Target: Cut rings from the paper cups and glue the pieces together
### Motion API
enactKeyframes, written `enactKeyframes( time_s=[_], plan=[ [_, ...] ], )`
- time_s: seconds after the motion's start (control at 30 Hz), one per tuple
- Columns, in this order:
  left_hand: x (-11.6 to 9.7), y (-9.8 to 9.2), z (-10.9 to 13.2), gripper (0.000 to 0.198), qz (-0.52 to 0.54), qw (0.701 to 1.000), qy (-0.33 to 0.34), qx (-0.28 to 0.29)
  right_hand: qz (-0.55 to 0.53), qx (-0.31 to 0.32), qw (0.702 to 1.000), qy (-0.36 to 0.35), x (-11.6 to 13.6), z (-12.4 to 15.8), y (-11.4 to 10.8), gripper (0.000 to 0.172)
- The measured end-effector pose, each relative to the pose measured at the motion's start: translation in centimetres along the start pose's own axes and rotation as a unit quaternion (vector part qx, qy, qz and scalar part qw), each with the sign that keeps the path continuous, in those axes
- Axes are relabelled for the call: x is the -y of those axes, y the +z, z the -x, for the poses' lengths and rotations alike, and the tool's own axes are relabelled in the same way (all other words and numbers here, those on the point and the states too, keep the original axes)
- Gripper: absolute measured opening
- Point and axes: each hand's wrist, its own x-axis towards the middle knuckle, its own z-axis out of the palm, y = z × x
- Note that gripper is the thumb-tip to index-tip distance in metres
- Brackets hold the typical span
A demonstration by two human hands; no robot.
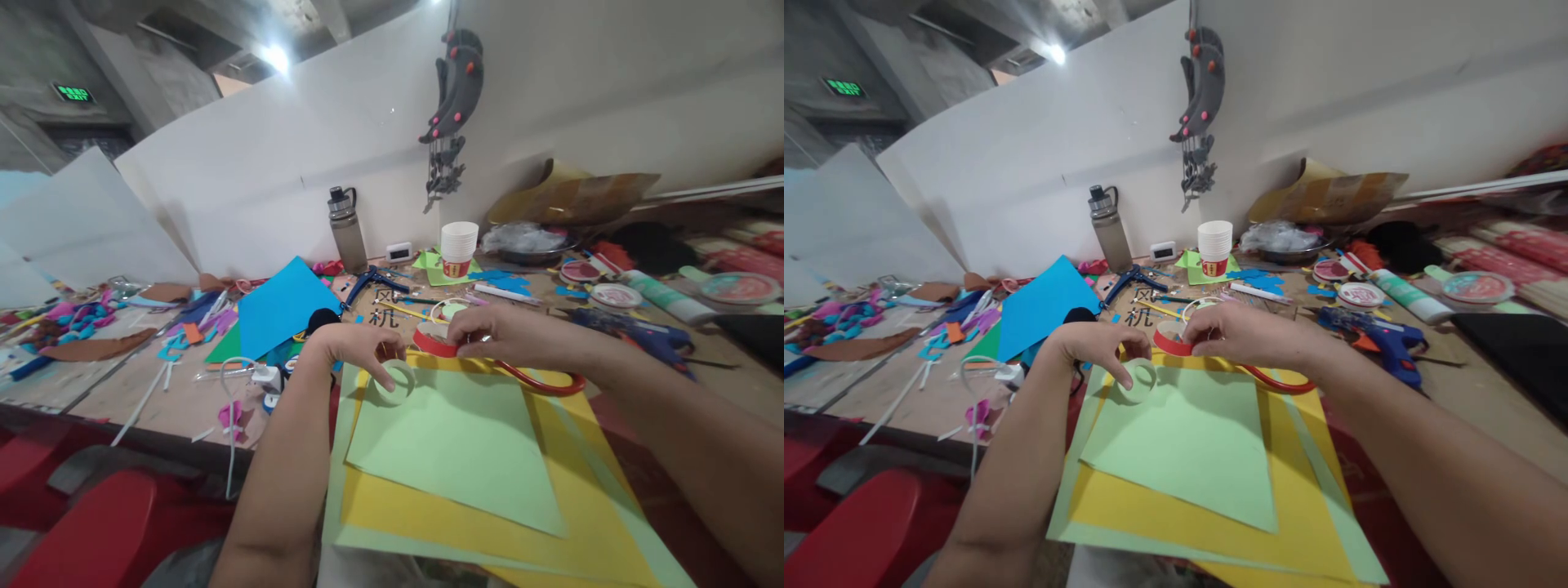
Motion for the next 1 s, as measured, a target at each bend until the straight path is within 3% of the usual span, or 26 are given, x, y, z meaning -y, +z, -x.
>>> enactKeyframes(
  time_s=[0.23, 0.33, 0.53, 0.7, 0.83, 1.0],
  plan=[
    [-0.5, -0.3, 0.4, 0.068, -0.024, 1.0, 0.014, -0.005, 0.031, -0.046, 0.998, 0.001, -0.6, -0.1, 0.2, 0.025],
    [-0.5, -0.4, 0.9, 0.062, 0.001, 1.0, 0.0, -0.026, 0.016, -0.006, 1.0, -0.009, -0.2, 0.1, 0.2, 0.023],
    [0.3, -0.6, 1.2, 0.032, 0.109, 0.986, -0.043, -0.117, 0.036, 0.095, 0.994, -0.034, 1.2, 0.4, 1.0, 0.013],
    [0.5, -0.2, 0.4, 0.03, 0.091, 0.987, -0.107, -0.073, 0.101, 0.12, 0.987, -0.033, 0.9, 0.3, 1.9, 0.015],
    [0.4, -0.1, 0.0, 0.034, 0.05, 0.99, -0.106, -0.077, 0.109, 0.134, 0.984, -0.034, 0.8, 0.4, 1.9, 0.01],
    [0.3, -0.2, -0.1, 0.028, 0.046, 0.989, -0.102, -0.093, 0.09, 0.077, 0.992, -0.042, 1.4, 0.6, 1.3, 0.018]
  ],
)
